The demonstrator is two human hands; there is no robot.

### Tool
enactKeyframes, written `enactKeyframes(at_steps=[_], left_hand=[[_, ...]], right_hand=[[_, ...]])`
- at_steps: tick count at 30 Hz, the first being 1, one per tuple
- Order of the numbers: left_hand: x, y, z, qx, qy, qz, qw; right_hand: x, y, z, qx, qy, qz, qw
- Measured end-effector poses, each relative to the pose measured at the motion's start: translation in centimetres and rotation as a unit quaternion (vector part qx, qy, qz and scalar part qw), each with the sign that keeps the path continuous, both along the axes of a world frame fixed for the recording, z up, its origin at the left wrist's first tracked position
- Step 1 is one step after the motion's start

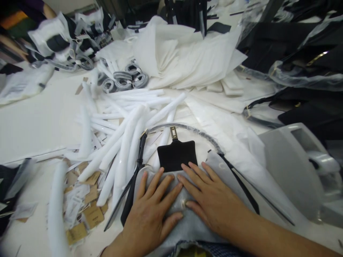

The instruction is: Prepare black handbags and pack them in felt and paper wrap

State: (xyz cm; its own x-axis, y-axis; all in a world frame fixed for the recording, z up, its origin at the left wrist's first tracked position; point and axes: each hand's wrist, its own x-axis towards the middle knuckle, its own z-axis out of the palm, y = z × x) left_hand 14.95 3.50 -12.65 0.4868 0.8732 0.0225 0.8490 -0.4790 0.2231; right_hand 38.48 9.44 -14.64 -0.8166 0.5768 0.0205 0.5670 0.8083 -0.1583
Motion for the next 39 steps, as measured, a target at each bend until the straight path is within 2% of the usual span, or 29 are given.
enactKeyframes(at_steps=[4,9,16,20,24,27,31,35,39], left_hand=[[0.0,-0.3,-0.2,-0.015,-0.021,-0.002,1.000],[0.4,-0.4,-0.4,-0.016,-0.026,0.008,1.000],[-0.9,0.1,-0.1,-0.035,-0.012,-0.063,0.997],[-0.9,0.2,-0.6,-0.022,-0.006,-0.033,0.999],[-0.4,0.0,-0.6,-0.001,0.014,-0.025,1.000],[-0.1,-1.3,0.1,0.002,0.023,-0.035,0.999],[0.7,-4.7,0.5,0.003,0.020,-0.042,0.999],[1.3,-7.3,-0.1,0.020,0.009,-0.027,0.999],[1.3,-7.7,-1.0,0.045,-0.001,-0.008,0.999]], right_hand=[[-0.4,-0.4,-0.4,0.003,-0.001,-0.012,1.000],[-0.5,-0.4,-0.1,-0.018,0.006,-0.026,0.999],[0.9,0.6,0.5,-0.083,0.044,0.020,0.995],[0.7,0.7,0.4,-0.088,0.053,-0.025,0.994],[0.4,0.7,0.8,-0.076,0.044,-0.014,0.996],[0.8,-0.3,1.3,-0.076,0.038,0.009,0.996],[1.9,-3.7,1.8,-0.080,0.040,0.020,0.996],[2.7,-6.4,1.4,-0.070,0.050,0.002,0.996],[3.0,-6.7,0.6,-0.035,0.089,-0.027,0.995]])
